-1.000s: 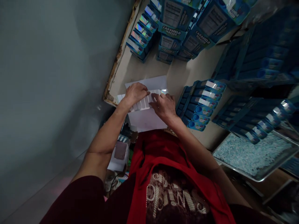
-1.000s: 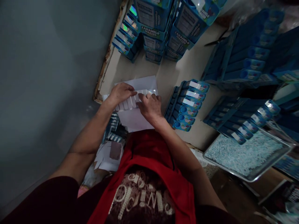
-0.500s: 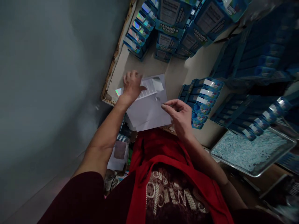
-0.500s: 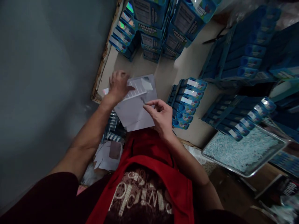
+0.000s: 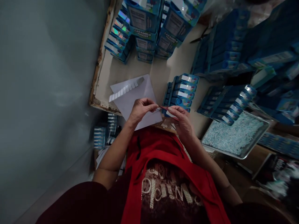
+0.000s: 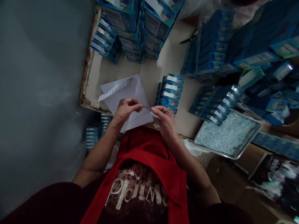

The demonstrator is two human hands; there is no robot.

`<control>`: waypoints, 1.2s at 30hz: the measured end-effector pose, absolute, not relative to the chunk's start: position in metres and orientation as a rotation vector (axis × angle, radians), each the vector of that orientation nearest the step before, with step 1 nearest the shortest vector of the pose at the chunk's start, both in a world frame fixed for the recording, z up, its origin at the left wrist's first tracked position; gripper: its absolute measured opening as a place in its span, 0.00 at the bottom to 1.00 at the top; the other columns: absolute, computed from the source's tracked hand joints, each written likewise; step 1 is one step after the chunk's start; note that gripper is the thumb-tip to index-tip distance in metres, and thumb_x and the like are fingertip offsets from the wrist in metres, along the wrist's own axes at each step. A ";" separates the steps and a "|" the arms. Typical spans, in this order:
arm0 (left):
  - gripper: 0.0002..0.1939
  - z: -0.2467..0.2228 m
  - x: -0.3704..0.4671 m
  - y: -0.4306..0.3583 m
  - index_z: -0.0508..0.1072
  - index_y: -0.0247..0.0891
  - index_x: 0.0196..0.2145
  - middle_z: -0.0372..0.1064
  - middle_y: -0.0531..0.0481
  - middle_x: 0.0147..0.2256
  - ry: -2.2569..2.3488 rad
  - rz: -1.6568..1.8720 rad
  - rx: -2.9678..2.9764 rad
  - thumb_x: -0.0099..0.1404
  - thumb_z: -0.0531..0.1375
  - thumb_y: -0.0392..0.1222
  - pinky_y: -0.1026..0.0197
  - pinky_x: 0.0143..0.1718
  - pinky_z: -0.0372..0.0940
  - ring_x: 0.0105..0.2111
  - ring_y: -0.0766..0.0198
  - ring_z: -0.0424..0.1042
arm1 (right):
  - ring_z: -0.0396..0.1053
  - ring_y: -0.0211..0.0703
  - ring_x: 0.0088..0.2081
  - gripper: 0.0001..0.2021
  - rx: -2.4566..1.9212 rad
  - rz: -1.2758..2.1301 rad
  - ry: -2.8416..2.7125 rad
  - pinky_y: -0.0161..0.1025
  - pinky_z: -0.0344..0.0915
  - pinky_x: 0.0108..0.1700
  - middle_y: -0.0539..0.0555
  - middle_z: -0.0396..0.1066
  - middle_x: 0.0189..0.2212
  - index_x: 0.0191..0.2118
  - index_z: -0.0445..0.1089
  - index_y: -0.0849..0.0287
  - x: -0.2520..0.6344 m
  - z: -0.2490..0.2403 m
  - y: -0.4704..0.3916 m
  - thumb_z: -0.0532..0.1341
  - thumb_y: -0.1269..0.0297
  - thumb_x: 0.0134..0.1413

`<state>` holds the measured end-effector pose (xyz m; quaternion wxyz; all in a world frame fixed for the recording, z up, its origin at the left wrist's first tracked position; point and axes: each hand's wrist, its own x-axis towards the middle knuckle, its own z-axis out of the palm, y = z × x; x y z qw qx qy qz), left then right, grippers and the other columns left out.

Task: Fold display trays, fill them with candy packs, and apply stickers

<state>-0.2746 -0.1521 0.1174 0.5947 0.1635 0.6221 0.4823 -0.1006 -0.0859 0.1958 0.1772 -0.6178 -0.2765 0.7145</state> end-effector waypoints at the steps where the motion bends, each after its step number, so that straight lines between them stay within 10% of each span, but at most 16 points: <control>1: 0.19 0.122 -0.275 -0.150 0.77 0.37 0.29 0.76 0.49 0.27 1.453 1.105 0.413 0.53 0.75 0.55 0.59 0.34 0.70 0.28 0.64 0.72 | 0.71 0.37 0.29 0.19 -1.754 2.018 -0.771 0.34 0.65 0.29 0.47 0.75 0.28 0.31 0.77 0.54 -0.097 0.196 -0.086 0.80 0.53 0.35; 12: 0.07 0.173 -0.246 -0.119 0.78 0.41 0.33 0.77 0.50 0.30 1.755 0.803 0.973 0.66 0.68 0.45 0.59 0.35 0.65 0.31 0.62 0.71 | 0.71 0.38 0.30 0.15 -1.796 1.692 -0.850 0.34 0.63 0.31 0.48 0.77 0.27 0.30 0.79 0.54 -0.053 0.192 -0.085 0.78 0.51 0.43; 36: 0.12 0.106 -0.230 -0.082 0.75 0.39 0.31 0.74 0.54 0.26 1.634 0.962 0.767 0.62 0.73 0.44 0.64 0.29 0.66 0.25 0.66 0.72 | 0.65 0.39 0.25 0.10 -1.967 1.096 -1.683 0.37 0.56 0.31 0.46 0.71 0.22 0.32 0.77 0.57 -0.045 0.142 -0.039 0.67 0.55 0.57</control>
